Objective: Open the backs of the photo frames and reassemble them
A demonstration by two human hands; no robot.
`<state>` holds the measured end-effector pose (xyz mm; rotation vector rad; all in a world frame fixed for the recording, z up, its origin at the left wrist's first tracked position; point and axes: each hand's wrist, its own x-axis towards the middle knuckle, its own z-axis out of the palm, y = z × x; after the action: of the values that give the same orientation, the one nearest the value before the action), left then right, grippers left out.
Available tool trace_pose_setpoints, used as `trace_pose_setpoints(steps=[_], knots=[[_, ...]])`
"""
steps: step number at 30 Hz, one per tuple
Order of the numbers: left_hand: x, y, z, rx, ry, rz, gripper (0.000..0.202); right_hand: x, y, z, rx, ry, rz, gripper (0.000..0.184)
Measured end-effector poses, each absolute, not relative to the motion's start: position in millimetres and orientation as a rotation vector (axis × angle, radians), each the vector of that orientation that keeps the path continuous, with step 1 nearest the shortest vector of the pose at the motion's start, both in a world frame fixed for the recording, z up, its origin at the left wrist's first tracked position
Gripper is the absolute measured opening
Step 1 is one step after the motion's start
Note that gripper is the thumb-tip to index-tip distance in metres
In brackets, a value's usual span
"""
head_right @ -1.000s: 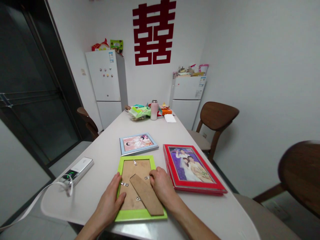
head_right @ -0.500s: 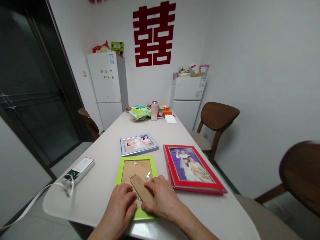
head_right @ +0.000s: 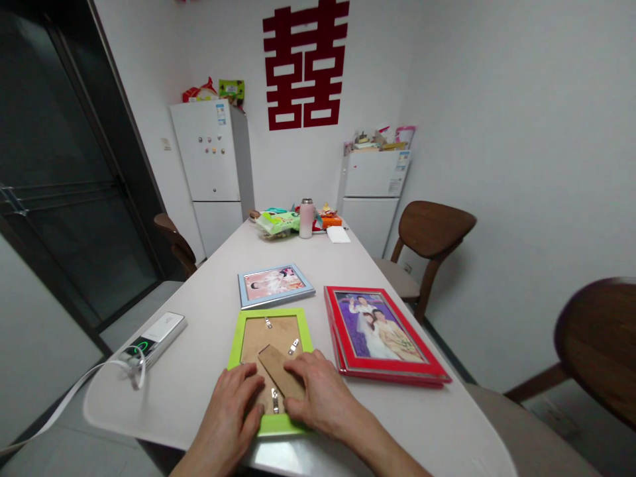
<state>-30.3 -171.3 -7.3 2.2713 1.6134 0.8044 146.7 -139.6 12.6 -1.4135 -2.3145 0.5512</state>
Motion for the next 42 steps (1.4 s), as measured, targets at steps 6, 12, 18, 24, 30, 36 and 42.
trace_pose_setpoints(steps=[6, 12, 18, 24, 30, 36, 42], knots=[[-65.1, -156.1, -30.5, 2.03, 1.818, 0.936, 0.039, 131.2, -130.3, 14.8, -1.35, -2.415, 0.475, 0.034], [-60.5, -152.3, -41.6, 2.026, 1.807, 0.938, 0.048, 93.9, -114.6, 10.6, -1.246, -2.5, 0.391, 0.018], [-56.0, -152.4, -42.2, 2.048, 1.818, 0.935, 0.048, 68.6, -102.4, 3.5, -1.358, -2.469, 0.297, 0.021], [-54.1, -153.8, -36.0, 2.09, 1.846, 0.812, 0.049, 63.1, -99.1, -9.5, -1.354, -2.361, 0.277, 0.016], [-53.1, -154.1, -34.2, 2.08, 1.865, 0.771, 0.05, 69.6, -87.3, -11.0, -1.4, -2.316, 0.25, 0.015], [-50.7, -152.9, -33.0, 2.03, 1.83, 0.801, 0.052, 92.8, -54.1, -10.5, -1.559, -2.221, 0.179, 0.026], [-44.6, -145.4, -30.5, 2.02, 1.774, 0.807, 0.052, 92.7, -37.3, -23.5, -1.66, -2.162, 0.149, 0.025]])
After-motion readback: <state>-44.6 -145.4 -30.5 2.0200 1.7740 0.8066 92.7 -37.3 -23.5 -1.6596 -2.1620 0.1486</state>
